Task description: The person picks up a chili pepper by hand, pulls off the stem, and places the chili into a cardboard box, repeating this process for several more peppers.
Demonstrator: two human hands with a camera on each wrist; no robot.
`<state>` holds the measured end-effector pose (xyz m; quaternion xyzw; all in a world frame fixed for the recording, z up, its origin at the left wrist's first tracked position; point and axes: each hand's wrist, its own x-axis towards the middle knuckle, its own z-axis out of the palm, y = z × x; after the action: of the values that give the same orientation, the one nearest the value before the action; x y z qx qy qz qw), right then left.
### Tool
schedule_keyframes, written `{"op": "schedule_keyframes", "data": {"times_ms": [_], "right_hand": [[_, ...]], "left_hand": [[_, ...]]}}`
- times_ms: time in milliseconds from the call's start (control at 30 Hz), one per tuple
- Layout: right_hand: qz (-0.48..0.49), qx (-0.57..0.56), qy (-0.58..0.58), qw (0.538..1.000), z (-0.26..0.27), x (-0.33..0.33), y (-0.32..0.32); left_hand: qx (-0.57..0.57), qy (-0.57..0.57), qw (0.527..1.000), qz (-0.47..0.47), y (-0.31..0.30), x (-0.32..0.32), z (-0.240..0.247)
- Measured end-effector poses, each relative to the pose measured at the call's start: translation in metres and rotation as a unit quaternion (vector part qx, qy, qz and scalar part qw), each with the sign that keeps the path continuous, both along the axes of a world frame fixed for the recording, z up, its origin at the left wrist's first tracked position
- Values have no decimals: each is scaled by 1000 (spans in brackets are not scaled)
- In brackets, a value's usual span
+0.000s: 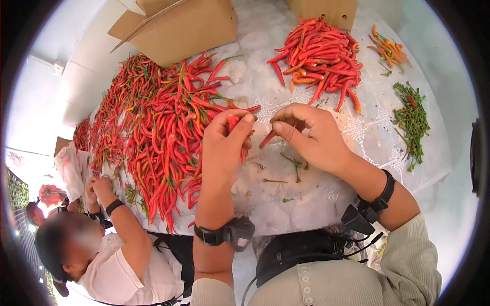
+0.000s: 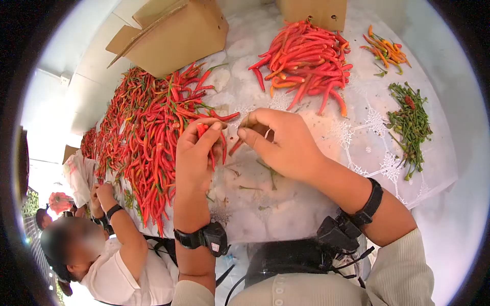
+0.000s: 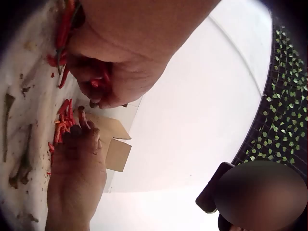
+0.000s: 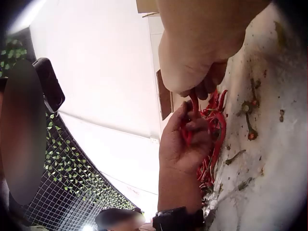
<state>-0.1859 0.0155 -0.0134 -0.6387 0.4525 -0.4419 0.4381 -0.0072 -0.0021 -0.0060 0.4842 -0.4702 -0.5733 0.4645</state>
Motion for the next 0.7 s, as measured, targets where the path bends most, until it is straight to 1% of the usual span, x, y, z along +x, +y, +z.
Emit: {"op": "schedule_keyframes", "data": {"times_ms": [67, 167, 267, 367, 467, 567, 700], "right_hand": [[32, 23, -14, 999, -3, 0, 0], [3, -15, -80, 997, -7, 6, 0], [-28, -98, -17, 995, -8, 0, -4], [-24, 15, -111, 993, -7, 2, -5], [-35, 24, -88, 995, -4, 2, -5], [-36, -22, -76, 996, -10, 2, -7], [-16, 13, -84, 996, -9, 1, -6]], "left_hand": [[-4, 1, 1000, -10, -1, 1, 0], [47, 25, 995, -84, 3, -2, -1], [114, 34, 986, -115, 3, 0, 8], [133, 57, 984, -107, 3, 1, 9], [124, 45, 986, -104, 3, 0, 9], [106, 39, 986, -125, 3, 1, 9], [110, 39, 984, -137, 4, 1, 9]]}}
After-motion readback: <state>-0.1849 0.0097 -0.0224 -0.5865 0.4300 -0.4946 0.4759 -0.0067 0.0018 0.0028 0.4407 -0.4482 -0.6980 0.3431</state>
